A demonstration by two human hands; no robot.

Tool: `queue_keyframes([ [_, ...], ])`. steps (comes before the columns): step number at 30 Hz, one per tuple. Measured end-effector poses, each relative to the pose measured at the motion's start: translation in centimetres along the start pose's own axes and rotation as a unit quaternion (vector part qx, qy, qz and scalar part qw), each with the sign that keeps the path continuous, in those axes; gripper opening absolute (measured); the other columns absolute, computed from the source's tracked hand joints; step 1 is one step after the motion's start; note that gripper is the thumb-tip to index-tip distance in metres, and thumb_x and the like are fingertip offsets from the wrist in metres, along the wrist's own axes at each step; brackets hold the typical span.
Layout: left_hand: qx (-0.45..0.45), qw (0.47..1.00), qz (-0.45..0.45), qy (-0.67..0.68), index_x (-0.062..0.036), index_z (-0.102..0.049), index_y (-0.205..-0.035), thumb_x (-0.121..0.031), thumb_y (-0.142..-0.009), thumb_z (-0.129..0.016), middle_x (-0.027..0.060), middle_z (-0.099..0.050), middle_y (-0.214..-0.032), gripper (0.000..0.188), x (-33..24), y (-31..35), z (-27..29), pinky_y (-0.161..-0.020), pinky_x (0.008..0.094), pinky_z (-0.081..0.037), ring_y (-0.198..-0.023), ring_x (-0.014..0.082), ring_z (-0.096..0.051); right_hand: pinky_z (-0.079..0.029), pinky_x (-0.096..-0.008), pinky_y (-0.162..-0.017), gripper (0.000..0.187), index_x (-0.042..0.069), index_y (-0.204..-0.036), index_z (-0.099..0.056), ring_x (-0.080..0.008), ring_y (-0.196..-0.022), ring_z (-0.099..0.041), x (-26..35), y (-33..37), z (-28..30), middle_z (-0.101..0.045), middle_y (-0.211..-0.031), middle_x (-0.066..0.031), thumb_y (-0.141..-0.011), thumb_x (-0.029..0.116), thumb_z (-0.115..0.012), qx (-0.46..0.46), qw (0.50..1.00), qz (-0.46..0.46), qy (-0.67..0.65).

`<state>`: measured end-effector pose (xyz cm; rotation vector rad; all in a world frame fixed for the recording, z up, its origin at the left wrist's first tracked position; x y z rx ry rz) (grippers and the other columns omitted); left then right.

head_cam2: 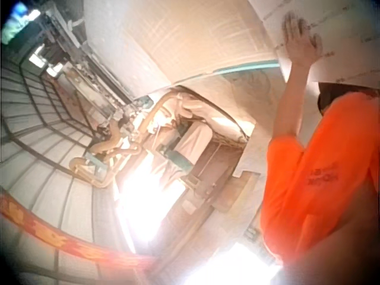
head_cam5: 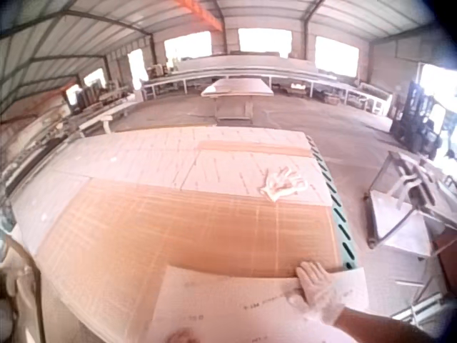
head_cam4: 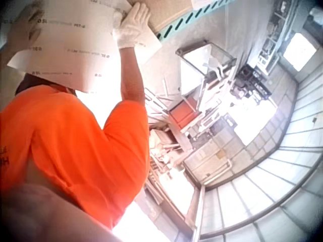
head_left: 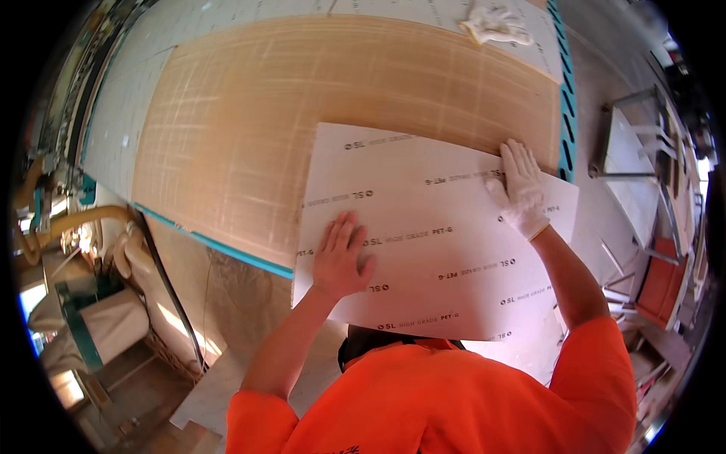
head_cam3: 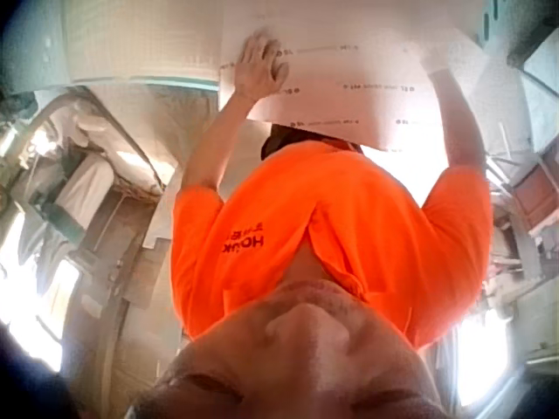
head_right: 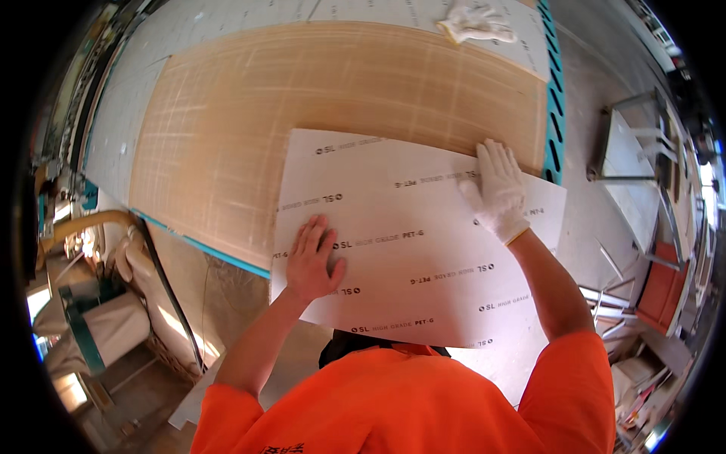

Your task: The person moves between different workstations in a workshop, handling several labeled wood panels by hand while wearing gloves. They pick up a panel from a large CNC table, carry it to a separate table, set it down alongside another panel, and luego return to pick up another panel from the CNC table.

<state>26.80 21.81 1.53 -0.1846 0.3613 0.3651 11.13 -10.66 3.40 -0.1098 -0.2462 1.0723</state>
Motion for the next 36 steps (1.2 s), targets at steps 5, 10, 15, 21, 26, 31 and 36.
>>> queue_keyframes([
  [5, 0.004, 1.000, 0.016, 0.026, 0.0020, -0.065, -0.124, -0.029, -0.083, -0.069, 0.0202, -0.046, -0.152, 0.052, 0.2, 0.3, 0.6, -0.119, 0.0498, -0.035, -0.143, 0.0367, -0.043, -0.028, -0.0484, -0.123, 0.073, -0.006, -0.142, -0.050, -0.0393, -0.143, -0.043, 20.3, -11.1, -4.5, -0.049, -0.150, -0.0260, -0.091, 0.045, -0.064, 0.002, 0.990, 0.096, -0.103],
  [10, -0.002, 0.998, 0.025, 0.059, 0.0020, -0.062, -0.128, -0.030, -0.085, -0.068, 0.0181, -0.042, -0.156, 0.054, 0.1, 0.2, 0.2, -0.122, 0.0467, -0.032, -0.147, 0.0329, -0.038, -0.024, -0.0479, -0.125, 0.070, -0.003, -0.146, -0.048, -0.0390, -0.148, -0.036, 30.2, -17.0, -8.9, -0.044, -0.156, -0.0229, -0.097, 0.047, -0.056, 0.025, 0.973, 0.210, -0.090],
  [15, -0.012, 0.992, 0.079, 0.101, 0.0028, -0.061, -0.130, -0.031, -0.089, -0.066, 0.0179, -0.037, -0.161, 0.053, -5.4, 4.1, -1.9, -0.124, 0.0456, -0.026, -0.152, 0.0309, -0.031, -0.025, -0.0458, -0.124, 0.067, -0.004, -0.142, -0.052, -0.0362, -0.146, -0.038, 29.3, -16.1, -8.5, -0.045, -0.154, -0.0217, -0.094, 0.043, -0.058, -0.025, 0.951, 0.303, -0.055],
  [21, -0.074, 0.966, 0.128, 0.213, 0.0020, -0.049, -0.145, -0.036, -0.090, -0.064, 0.0164, -0.031, -0.165, 0.068, -4.8, 5.8, -4.1, -0.126, 0.0470, -0.020, -0.155, 0.0307, -0.025, -0.044, -0.0474, -0.100, 0.050, -0.003, -0.108, -0.064, -0.0398, -0.107, -0.055, 43.9, 3.3, -3.0, -0.061, -0.116, -0.0211, -0.070, 0.028, -0.073, 0.148, 0.807, 0.480, -0.311],
  [26, 0.021, 0.986, 0.128, 0.107, -0.0003, -0.047, -0.147, -0.039, -0.093, -0.060, 0.0143, -0.029, -0.166, 0.068, -4.7, 5.6, -3.7, -0.127, 0.0432, -0.018, -0.156, 0.0263, -0.021, -0.044, -0.0448, -0.106, 0.046, 0.000, -0.114, -0.067, -0.0377, -0.119, -0.054, 44.1, 3.6, -3.0, -0.062, -0.122, -0.0189, -0.076, 0.025, -0.072, 0.241, 0.746, 0.544, -0.298],
  [31, -0.041, 0.988, 0.109, 0.100, 0.0008, -0.053, -0.143, -0.044, -0.092, -0.063, 0.0128, -0.032, -0.165, 0.068, -5.5, 4.5, -1.8, -0.126, 0.0413, -0.022, -0.154, 0.0243, -0.025, -0.035, -0.0443, -0.116, 0.047, 0.001, -0.127, -0.059, -0.0343, -0.132, -0.047, 28.6, -16.7, -4.9, -0.058, -0.132, -0.0165, -0.085, 0.021, -0.064, 0.082, 0.876, 0.474, -0.038],
  [36, -0.011, 0.984, 0.131, 0.117, 0.0013, -0.053, -0.142, -0.044, -0.092, -0.063, 0.0128, -0.035, -0.163, 0.068, -4.8, 4.9, -2.0, -0.125, 0.0419, -0.024, -0.153, 0.0244, -0.029, -0.026, -0.0450, -0.124, 0.059, 0.001, -0.136, -0.055, -0.0332, -0.141, -0.041, 33.6, -10.7, -3.8, -0.054, -0.140, -0.0178, -0.086, 0.030, -0.066, 0.106, 0.867, 0.487, -0.013],
])
Point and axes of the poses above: each hand's wrist, its own y-axis away from the middle knuckle, its own z-axis out of the back of the hand, x = y × z, the point moved 8 cm from there along -y, towards the middle knuckle
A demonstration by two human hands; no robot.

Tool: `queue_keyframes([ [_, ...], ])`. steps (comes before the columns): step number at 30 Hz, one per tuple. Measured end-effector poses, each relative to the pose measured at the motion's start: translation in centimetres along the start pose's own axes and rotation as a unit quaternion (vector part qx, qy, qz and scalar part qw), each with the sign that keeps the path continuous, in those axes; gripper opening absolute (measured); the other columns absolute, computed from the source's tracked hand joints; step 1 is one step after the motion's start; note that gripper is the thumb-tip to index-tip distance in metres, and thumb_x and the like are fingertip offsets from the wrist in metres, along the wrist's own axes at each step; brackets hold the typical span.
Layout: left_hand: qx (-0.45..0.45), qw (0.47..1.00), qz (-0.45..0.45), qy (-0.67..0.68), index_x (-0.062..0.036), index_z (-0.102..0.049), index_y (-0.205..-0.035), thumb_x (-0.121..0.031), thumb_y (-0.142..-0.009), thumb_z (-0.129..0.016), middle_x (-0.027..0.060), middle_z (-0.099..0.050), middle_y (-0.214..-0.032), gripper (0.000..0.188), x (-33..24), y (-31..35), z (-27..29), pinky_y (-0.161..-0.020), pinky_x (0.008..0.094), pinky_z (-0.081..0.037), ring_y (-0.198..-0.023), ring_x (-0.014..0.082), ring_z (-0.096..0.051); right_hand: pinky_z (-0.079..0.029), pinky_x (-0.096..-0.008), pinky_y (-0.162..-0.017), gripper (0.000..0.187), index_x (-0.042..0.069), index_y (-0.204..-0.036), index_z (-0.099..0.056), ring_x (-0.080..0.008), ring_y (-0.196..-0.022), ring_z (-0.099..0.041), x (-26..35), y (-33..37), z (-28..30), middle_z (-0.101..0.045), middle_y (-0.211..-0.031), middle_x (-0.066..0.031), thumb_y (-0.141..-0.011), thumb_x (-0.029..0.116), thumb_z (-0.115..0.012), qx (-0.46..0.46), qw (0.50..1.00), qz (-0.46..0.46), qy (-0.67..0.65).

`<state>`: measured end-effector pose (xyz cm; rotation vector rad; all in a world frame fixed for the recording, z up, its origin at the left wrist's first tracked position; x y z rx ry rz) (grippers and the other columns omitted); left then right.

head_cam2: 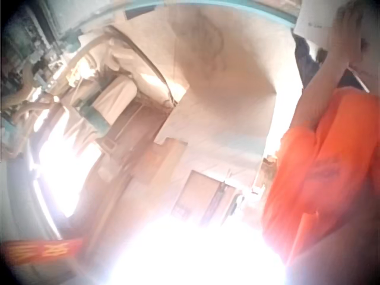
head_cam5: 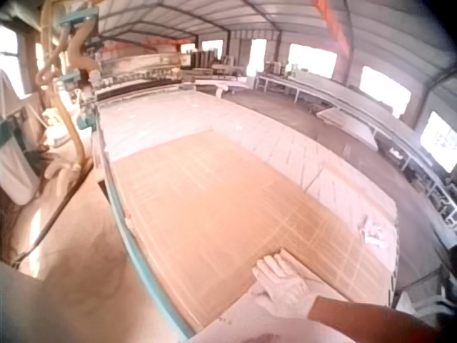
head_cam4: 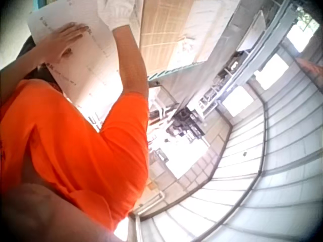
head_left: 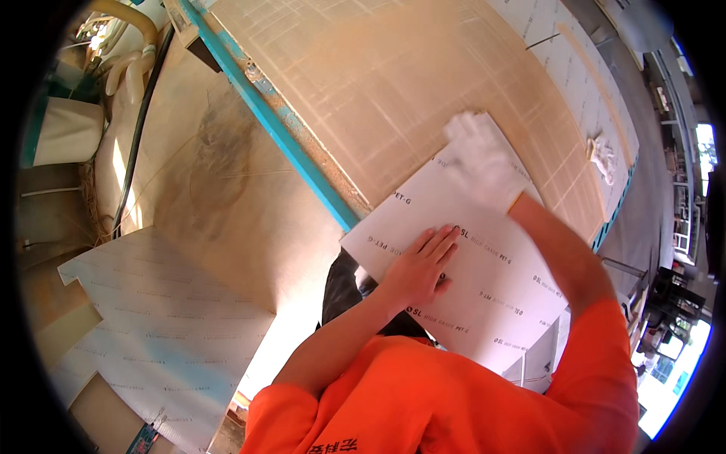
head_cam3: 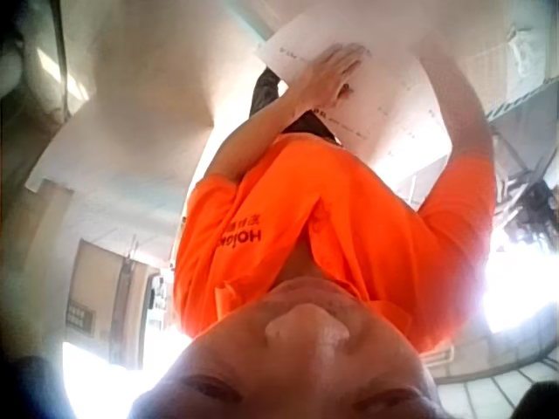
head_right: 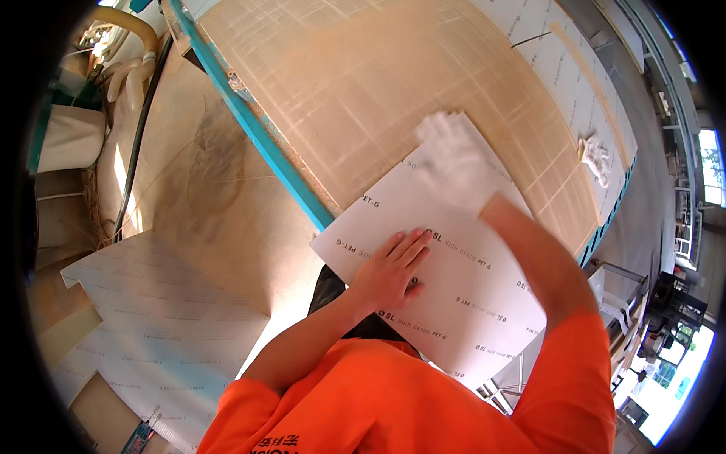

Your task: The person moves between different workstations in a workshop, handling several labeled wood panels by hand while wearing gloves. They pick up a panel from a large CNC table, carry it to a separate table, set it down alongside another panel, and luego return to pick up another panel from the CNC table.

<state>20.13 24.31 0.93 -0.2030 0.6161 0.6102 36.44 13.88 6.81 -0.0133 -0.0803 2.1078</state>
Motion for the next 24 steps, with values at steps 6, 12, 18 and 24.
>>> queue_keyframes([
  [6, 0.004, 1.000, 0.004, 0.014, 0.0021, -0.055, -0.140, -0.042, -0.092, -0.062, 0.0134, -0.036, -0.162, 0.065, 0.3, 0.5, -0.8, -0.125, 0.0417, -0.024, -0.152, 0.0250, -0.031, -0.034, -0.0431, -0.119, 0.051, 0.001, -0.126, -0.060, -0.0383, -0.128, -0.052, 3.4, -0.4, 0.1, -0.059, -0.130, -0.0189, -0.078, 0.016, -0.070, -0.006, 0.979, 0.081, -0.187],
  [12, -0.038, 0.999, -0.024, 0.009, 0.0019, -0.056, -0.139, -0.040, -0.091, -0.065, 0.0134, -0.036, -0.163, 0.065, -0.1, 0.1, 0.6, -0.125, 0.0434, -0.024, -0.152, 0.0257, -0.030, -0.032, -0.0453, -0.120, 0.050, -0.001, -0.130, -0.058, -0.0374, -0.137, -0.046, -8.4, -0.1, 3.7, -0.056, -0.139, -0.0209, -0.086, 0.021, -0.067, -0.087, 0.993, -0.079, 0.029],
  [18, -0.038, 0.999, 0.033, 0.015, -0.0013, -0.058, -0.137, -0.038, -0.092, -0.061, 0.0136, -0.034, -0.164, 0.058, 1.0, 1.0, -3.3, -0.125, 0.0436, -0.023, -0.154, 0.0272, -0.027, -0.033, -0.0478, -0.119, 0.068, -0.004, -0.138, -0.056, -0.0374, -0.139, -0.047, 20.3, -1.7, -1.5, -0.056, -0.145, -0.0199, -0.087, 0.039, -0.068, 0.138, 0.946, 0.196, -0.216],
  [24, -0.134, 0.988, -0.027, -0.066, -0.0021, -0.059, -0.136, -0.030, -0.094, -0.056, 0.0112, -0.045, -0.158, 0.051, 0.6, 0.8, -2.0, -0.123, 0.0428, -0.028, -0.152, 0.0265, -0.033, -0.044, -0.0444, -0.111, 0.055, 0.002, -0.136, -0.059, -0.0358, -0.135, -0.051, 23.4, -1.5, -1.2, -0.055, -0.145, -0.0189, -0.092, 0.035, -0.063, 0.060, 0.912, 0.210, -0.349],
])
Point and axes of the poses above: each hand's wrist, its own y-axis away from the middle knuckle, its own z-axis out of the back of the hand, x = y × z, the point moved 8 cm from there along -y, towards the middle knuckle
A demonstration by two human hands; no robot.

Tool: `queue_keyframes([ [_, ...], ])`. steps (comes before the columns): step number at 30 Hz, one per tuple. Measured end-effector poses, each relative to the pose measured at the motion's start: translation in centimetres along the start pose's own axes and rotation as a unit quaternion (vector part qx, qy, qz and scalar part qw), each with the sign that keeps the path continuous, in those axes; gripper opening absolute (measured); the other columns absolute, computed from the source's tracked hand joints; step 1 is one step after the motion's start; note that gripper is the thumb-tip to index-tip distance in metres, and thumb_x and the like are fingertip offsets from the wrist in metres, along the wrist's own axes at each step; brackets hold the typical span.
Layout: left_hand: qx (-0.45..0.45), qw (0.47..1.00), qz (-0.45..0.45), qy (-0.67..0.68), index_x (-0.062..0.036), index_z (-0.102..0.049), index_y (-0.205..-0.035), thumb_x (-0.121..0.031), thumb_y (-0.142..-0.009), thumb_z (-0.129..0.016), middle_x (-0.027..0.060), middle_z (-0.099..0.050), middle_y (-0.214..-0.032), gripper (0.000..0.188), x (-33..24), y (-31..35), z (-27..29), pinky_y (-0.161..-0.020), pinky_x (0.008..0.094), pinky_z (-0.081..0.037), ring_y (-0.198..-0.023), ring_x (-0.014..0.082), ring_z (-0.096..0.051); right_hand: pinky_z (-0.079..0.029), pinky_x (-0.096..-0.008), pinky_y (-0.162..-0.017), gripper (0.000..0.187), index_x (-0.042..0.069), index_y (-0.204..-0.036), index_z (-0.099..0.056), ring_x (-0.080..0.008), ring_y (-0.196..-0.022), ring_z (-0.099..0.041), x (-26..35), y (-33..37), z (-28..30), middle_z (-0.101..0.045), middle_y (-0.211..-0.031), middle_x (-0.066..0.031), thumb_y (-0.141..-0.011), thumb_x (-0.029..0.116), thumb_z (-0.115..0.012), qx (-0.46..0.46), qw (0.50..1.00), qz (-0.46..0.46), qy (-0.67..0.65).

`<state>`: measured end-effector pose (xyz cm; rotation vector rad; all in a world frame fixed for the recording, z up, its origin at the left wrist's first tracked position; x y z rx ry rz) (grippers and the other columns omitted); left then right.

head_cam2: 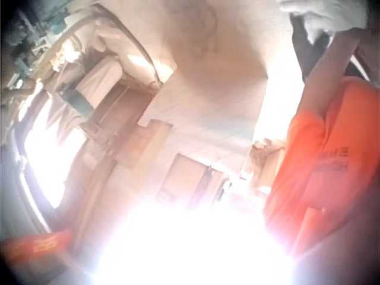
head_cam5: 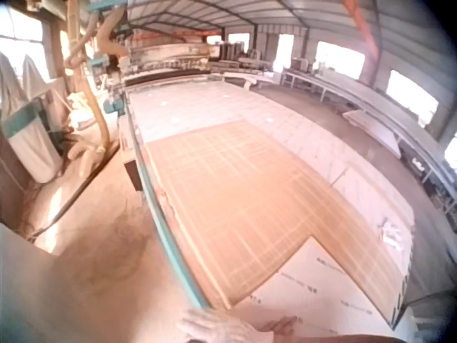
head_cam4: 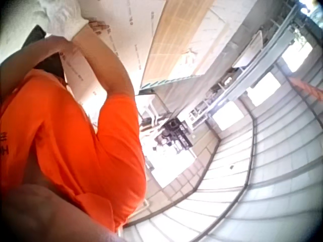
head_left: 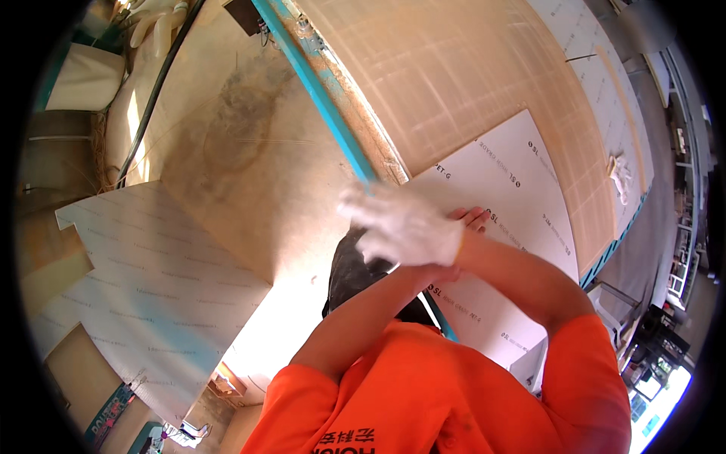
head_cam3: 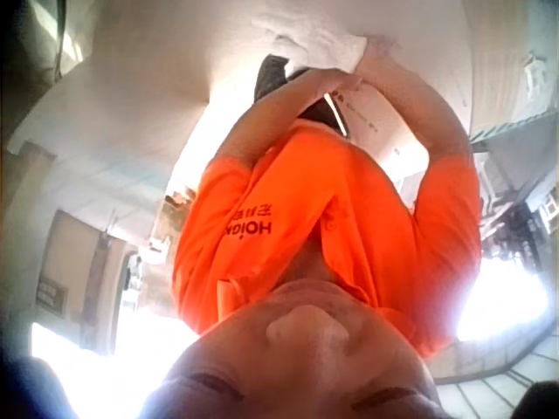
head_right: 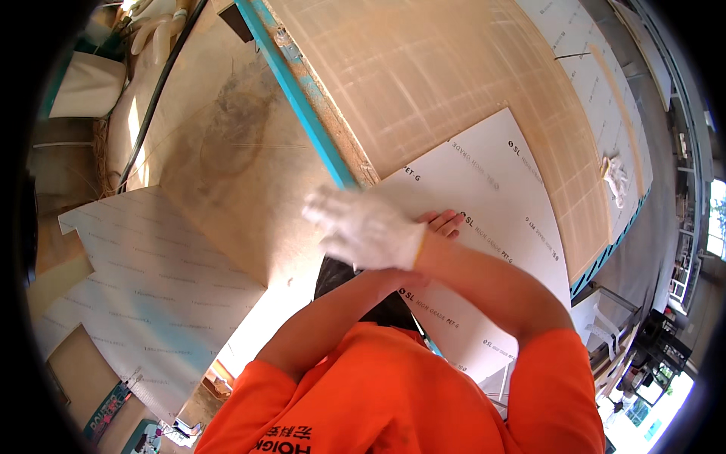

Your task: The person moves between different workstations in a workshop, handling several labeled wood panels by hand while wearing gloves. They pick up a panel from a large CNC table, carry it to a separate table, set it down alongside another panel, and luego return to pick up another panel from the CNC table.

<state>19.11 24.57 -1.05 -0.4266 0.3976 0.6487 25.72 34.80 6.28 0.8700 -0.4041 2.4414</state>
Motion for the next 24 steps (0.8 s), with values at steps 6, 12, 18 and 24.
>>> queue_keyframes([
  [6, -0.037, 0.988, 0.068, 0.132, -0.0008, -0.058, -0.137, -0.041, -0.091, -0.060, 0.0164, -0.043, -0.157, 0.061, 0.7, -0.1, 1.2, -0.121, 0.0452, -0.029, -0.146, 0.0311, -0.039, -0.043, -0.0465, -0.112, 0.050, -0.001, -0.127, -0.064, -0.0361, -0.132, -0.053, -1.9, 1.5, 0.9, -0.062, -0.133, -0.0204, -0.087, 0.031, -0.064, 0.029, 0.988, -0.053, 0.143],
  [12, -0.005, 0.997, 0.051, 0.060, -0.0038, -0.061, -0.135, -0.042, -0.086, -0.066, 0.0132, -0.050, -0.152, 0.062, 1.1, 1.0, 2.3, -0.121, 0.0501, -0.028, -0.146, 0.0313, -0.041, -0.043, -0.0459, -0.113, 0.056, 0.007, -0.138, -0.059, -0.0352, -0.139, -0.047, -0.3, 0.1, 2.5, -0.055, -0.145, -0.0152, -0.088, 0.031, -0.067, -0.180, 0.982, -0.024, 0.062],
  [18, -0.010, 0.990, 0.118, -0.070, -0.0079, -0.056, -0.141, -0.050, -0.088, -0.068, 0.0160, -0.036, -0.162, 0.069, 6.5, 0.4, 6.7, -0.121, 0.0572, -0.024, -0.151, 0.0385, -0.031, -0.023, -0.0433, -0.125, 0.069, 0.003, -0.151, -0.042, -0.0360, -0.152, -0.025, -18.3, 21.7, 14.5, -0.037, -0.160, -0.0185, -0.096, 0.044, -0.052, -0.212, 0.821, -0.438, 0.298],
  [24, 0.059, 0.974, 0.183, -0.121, -0.0028, -0.045, -0.149, -0.050, -0.089, -0.067, 0.0221, -0.027, -0.165, 0.079, 8.8, 1.5, 6.3, -0.121, 0.0627, -0.020, -0.154, 0.0399, -0.024, -0.012, -0.0443, -0.127, 0.075, 0.003, -0.158, -0.030, -0.0376, -0.155, -0.017, -14.0, 44.9, 9.8, -0.025, -0.166, -0.0206, -0.099, 0.045, -0.051, -0.255, 0.663, -0.640, 0.293],
])
Point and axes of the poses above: each hand's wrist, its own y-axis away from the middle knuckle, its own z-axis out of the back of the hand, x = y × z, the point moved 8 cm from there along -y, towards the middle knuckle
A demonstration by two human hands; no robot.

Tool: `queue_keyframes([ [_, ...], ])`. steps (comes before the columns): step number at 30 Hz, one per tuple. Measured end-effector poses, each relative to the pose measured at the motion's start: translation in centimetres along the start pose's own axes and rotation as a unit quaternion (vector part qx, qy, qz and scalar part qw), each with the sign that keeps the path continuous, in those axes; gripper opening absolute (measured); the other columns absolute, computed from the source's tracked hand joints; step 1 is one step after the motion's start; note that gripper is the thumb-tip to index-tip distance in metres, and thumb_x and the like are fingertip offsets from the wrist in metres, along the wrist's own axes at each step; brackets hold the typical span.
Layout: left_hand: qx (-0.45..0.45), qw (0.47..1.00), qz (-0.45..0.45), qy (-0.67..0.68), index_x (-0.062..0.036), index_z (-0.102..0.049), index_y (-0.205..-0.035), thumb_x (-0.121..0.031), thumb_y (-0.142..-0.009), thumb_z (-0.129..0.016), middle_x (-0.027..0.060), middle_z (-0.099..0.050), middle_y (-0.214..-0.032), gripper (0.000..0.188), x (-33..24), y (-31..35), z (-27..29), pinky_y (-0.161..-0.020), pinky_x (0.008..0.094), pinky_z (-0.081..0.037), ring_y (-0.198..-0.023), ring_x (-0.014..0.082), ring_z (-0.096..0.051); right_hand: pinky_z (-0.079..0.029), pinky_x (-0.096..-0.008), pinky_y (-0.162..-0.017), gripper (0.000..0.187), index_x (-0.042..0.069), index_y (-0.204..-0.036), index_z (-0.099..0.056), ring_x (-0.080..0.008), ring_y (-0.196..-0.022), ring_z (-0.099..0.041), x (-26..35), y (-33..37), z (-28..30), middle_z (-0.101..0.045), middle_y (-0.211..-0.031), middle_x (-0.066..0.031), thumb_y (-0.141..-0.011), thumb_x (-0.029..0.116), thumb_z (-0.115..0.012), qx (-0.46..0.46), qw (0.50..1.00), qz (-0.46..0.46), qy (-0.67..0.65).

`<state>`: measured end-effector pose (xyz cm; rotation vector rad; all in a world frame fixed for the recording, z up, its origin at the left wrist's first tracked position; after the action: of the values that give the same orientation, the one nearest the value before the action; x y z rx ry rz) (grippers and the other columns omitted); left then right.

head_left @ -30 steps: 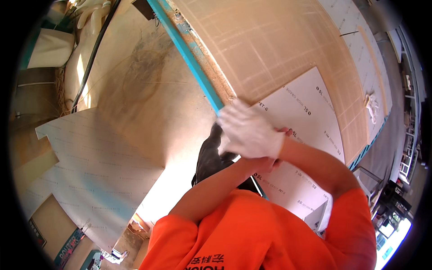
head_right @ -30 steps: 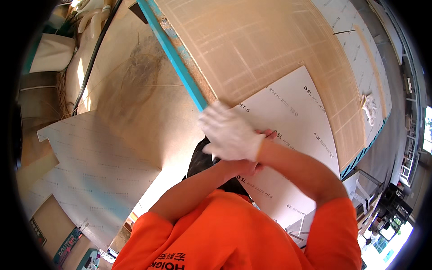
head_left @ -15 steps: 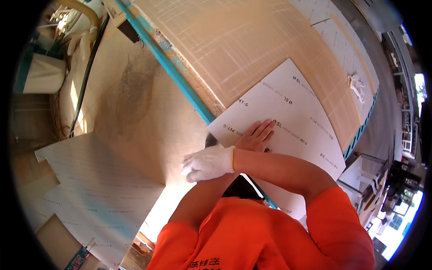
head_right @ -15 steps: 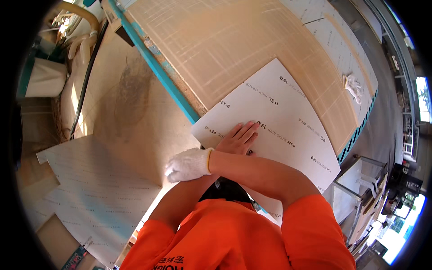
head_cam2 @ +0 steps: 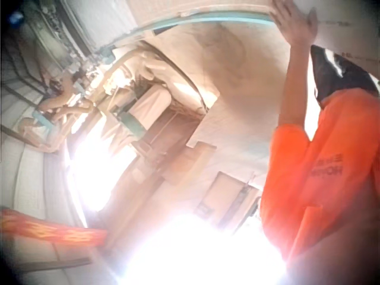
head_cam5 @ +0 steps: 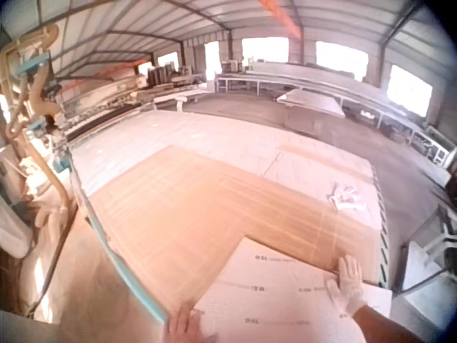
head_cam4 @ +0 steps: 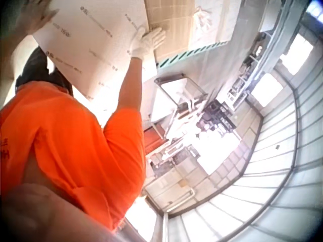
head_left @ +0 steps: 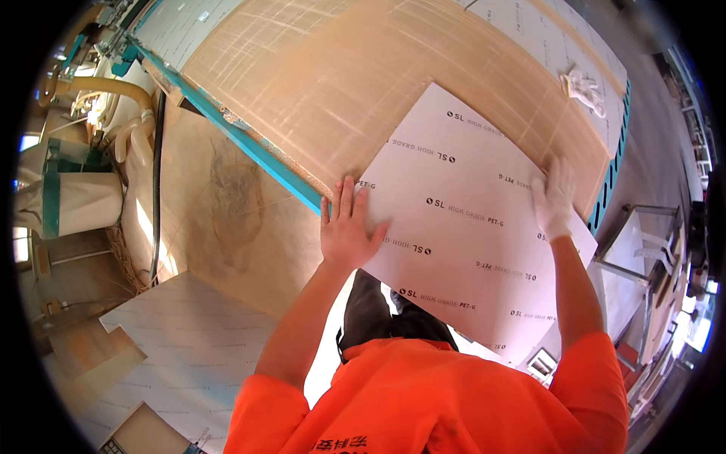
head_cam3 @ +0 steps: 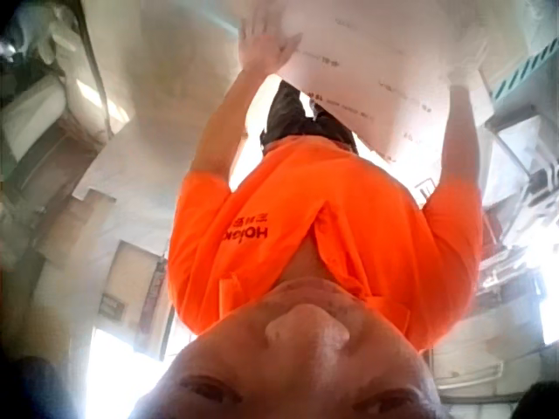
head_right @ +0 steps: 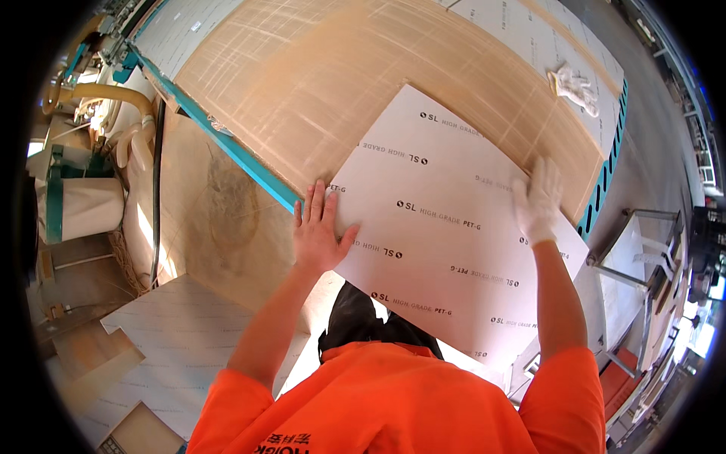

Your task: The person moves between different workstations in a workshop, handling several labeled wood panels by hand while wearing gloves. They pick up a panel from a large CNC table, carry it to a separate table, set it down alongside another panel, and luego return to pick up another panel from the CNC table.

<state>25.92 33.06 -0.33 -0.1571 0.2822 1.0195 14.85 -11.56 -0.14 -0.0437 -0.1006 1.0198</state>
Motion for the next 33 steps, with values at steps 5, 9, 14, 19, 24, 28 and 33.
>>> queue_keyframes([
  [5, 0.009, 0.999, -0.026, -0.018, 0.0005, -0.038, -0.153, -0.049, -0.093, -0.061, 0.0233, -0.021, -0.167, 0.081, -0.1, -0.5, -0.7, -0.121, 0.0633, -0.016, -0.155, 0.0411, -0.019, -0.013, -0.0472, -0.127, 0.079, 0.001, -0.159, -0.028, -0.0425, -0.154, -0.019, -21.4, 13.3, 0.3, -0.025, -0.165, -0.0245, -0.100, 0.051, -0.048, -0.041, 0.975, -0.206, 0.076],
  [9, 0.014, 0.992, -0.104, -0.070, 0.0019, -0.039, -0.152, -0.049, -0.095, -0.058, 0.0235, -0.021, -0.167, 0.079, 0.8, -1.2, -0.5, -0.122, 0.0630, -0.015, -0.154, 0.0421, -0.019, -0.010, -0.0485, -0.127, 0.079, 0.002, -0.160, -0.026, -0.0440, -0.154, -0.017, -16.8, 20.4, 1.5, -0.023, -0.165, -0.0262, -0.101, 0.050, -0.046, -0.068, 0.971, -0.215, 0.077],
  [14, 0.057, 0.949, -0.307, -0.026, 0.0025, -0.047, -0.146, -0.047, -0.096, -0.059, 0.0191, -0.025, -0.166, 0.071, -2.8, -10.6, 0.7, -0.124, 0.0566, -0.017, -0.154, 0.0382, -0.023, -0.010, -0.0503, -0.127, 0.074, 0.001, -0.159, -0.026, -0.0447, -0.154, -0.017, -6.8, 28.2, 2.3, -0.025, -0.165, -0.0254, -0.099, 0.039, -0.045, -0.055, 0.982, -0.176, 0.033],
  [19, 0.067, 0.902, -0.425, 0.022, 0.0021, -0.050, -0.143, -0.039, -0.095, -0.059, 0.0162, -0.029, -0.165, 0.064, -7.0, -15.5, -1.8, -0.124, 0.0536, -0.018, -0.153, 0.0349, -0.025, -0.015, -0.0523, -0.126, 0.078, 0.000, -0.158, -0.031, -0.0437, -0.152, -0.021, -0.8, 30.8, 3.6, -0.032, -0.161, -0.0256, -0.096, 0.043, -0.051, -0.076, 0.956, -0.285, 0.009],
  [24, 0.071, 0.895, -0.434, 0.073, 0.0024, -0.050, -0.143, -0.034, -0.095, -0.058, 0.0173, -0.031, -0.164, 0.060, -7.9, -14.9, -2.3, -0.125, 0.0537, -0.017, -0.153, 0.0353, -0.025, -0.044, -0.0553, -0.101, 0.074, -0.001, -0.135, -0.053, -0.0458, -0.121, -0.051, 22.1, 20.3, 5.8, -0.053, -0.132, -0.0246, -0.069, 0.023, -0.076, -0.191, 0.954, -0.135, -0.187],
  [28, 0.064, 0.881, -0.462, 0.079, 0.0035, -0.051, -0.143, -0.034, -0.095, -0.057, 0.0185, -0.032, -0.163, 0.061, -8.6, -15.1, -2.8, -0.124, 0.0544, -0.017, -0.153, 0.0352, -0.025, -0.041, -0.0575, -0.106, 0.062, -0.001, -0.121, -0.061, -0.0424, -0.123, -0.053, 39.0, 12.7, 6.7, -0.059, -0.124, -0.0195, -0.065, 0.022, -0.076, -0.175, 0.915, -0.031, -0.363],
  [33, 0.044, 0.873, -0.484, 0.042, 0.0034, -0.051, -0.144, -0.036, -0.096, -0.054, 0.0199, -0.032, -0.163, 0.062, -6.3, -16.2, -2.8, -0.124, 0.0553, -0.017, -0.154, 0.0361, -0.025, -0.030, -0.0692, -0.113, 0.063, 0.000, -0.125, -0.060, -0.0430, -0.131, -0.050, 35.7, 15.5, 5.6, -0.055, -0.134, -0.0233, -0.074, 0.031, -0.075, -0.246, 0.937, -0.126, -0.212],
])
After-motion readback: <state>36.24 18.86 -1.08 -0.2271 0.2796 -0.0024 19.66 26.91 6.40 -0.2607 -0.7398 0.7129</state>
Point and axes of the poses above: each hand's wrist, its own y-axis away from the middle knuckle, its own z-axis out of the back of the hand, x = y × z, the point moved 8 cm from there along -y, towards the middle knuckle
